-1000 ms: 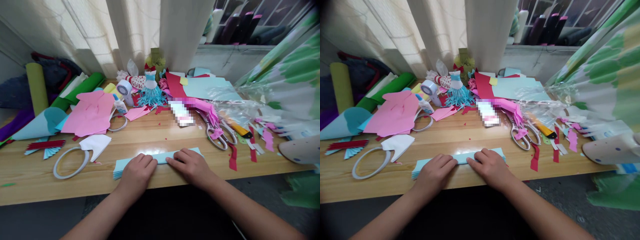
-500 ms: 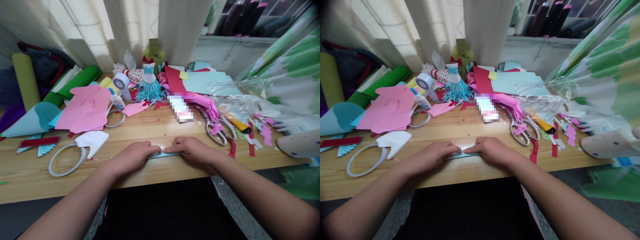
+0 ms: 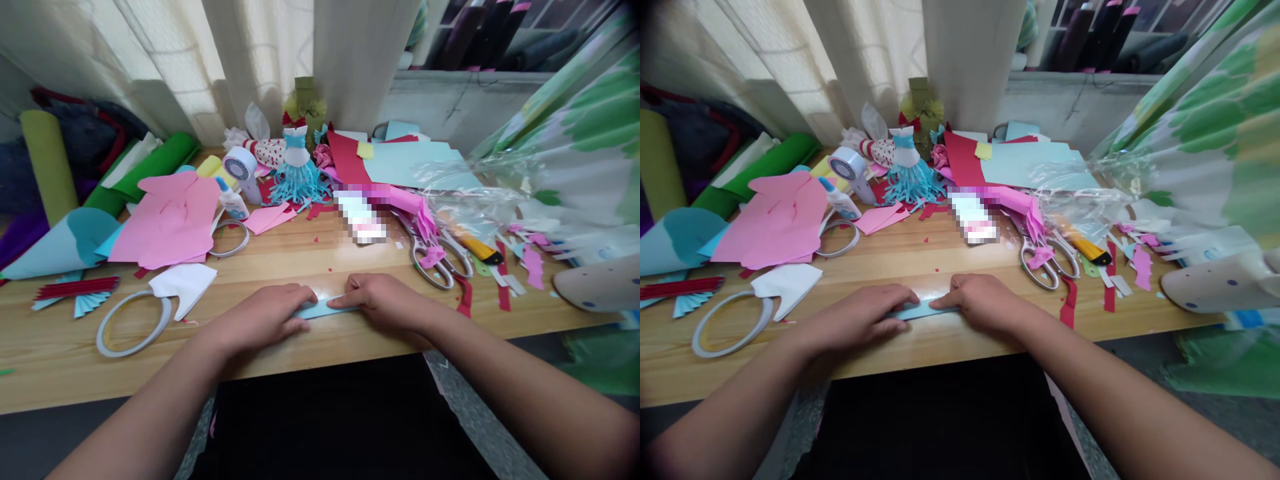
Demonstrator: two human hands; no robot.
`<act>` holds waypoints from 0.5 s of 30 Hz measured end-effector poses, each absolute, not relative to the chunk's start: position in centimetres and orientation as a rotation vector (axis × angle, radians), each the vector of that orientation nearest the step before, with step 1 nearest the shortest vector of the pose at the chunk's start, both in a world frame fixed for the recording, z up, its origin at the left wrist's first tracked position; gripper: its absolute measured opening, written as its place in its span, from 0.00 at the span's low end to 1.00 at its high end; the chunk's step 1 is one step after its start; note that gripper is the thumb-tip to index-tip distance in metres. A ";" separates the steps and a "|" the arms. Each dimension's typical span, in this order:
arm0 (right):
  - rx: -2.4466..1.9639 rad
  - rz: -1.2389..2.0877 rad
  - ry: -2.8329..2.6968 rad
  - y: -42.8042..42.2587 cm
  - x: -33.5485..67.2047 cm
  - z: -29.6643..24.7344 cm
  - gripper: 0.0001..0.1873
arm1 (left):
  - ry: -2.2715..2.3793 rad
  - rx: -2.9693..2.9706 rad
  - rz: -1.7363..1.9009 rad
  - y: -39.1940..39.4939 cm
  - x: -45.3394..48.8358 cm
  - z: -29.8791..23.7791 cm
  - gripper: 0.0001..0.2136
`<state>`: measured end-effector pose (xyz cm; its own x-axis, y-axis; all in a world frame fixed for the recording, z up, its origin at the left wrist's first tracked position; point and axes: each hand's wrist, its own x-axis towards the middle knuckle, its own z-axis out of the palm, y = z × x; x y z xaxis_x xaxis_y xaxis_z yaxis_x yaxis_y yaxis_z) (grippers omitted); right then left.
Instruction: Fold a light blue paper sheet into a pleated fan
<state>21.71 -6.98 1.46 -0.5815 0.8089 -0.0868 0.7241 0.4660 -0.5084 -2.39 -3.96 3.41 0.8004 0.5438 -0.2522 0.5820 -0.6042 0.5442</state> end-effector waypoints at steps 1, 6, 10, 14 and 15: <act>-1.340 0.762 -2.552 -6.9 21.8 1.4 0.17 | 0.827 2.370 -0.091 -4.0 -2.5 3.5 0.13; -1.311 0.826 -2.535 -6.5 22.2 1.2 0.26 | 0.790 2.437 -0.105 -4.0 -2.7 3.4 0.17; -1.245 0.959 -2.491 -6.2 22.7 1.0 0.27 | 0.770 2.413 -0.032 -3.4 -3.1 2.8 0.17; -1.261 0.887 -2.508 -6.5 22.9 0.8 0.25 | 0.779 2.411 -0.002 -3.6 -3.4 2.6 0.16; -1.268 0.853 -2.511 -6.7 22.8 0.7 0.24 | 0.796 2.420 -0.012 -3.9 -3.3 2.7 0.16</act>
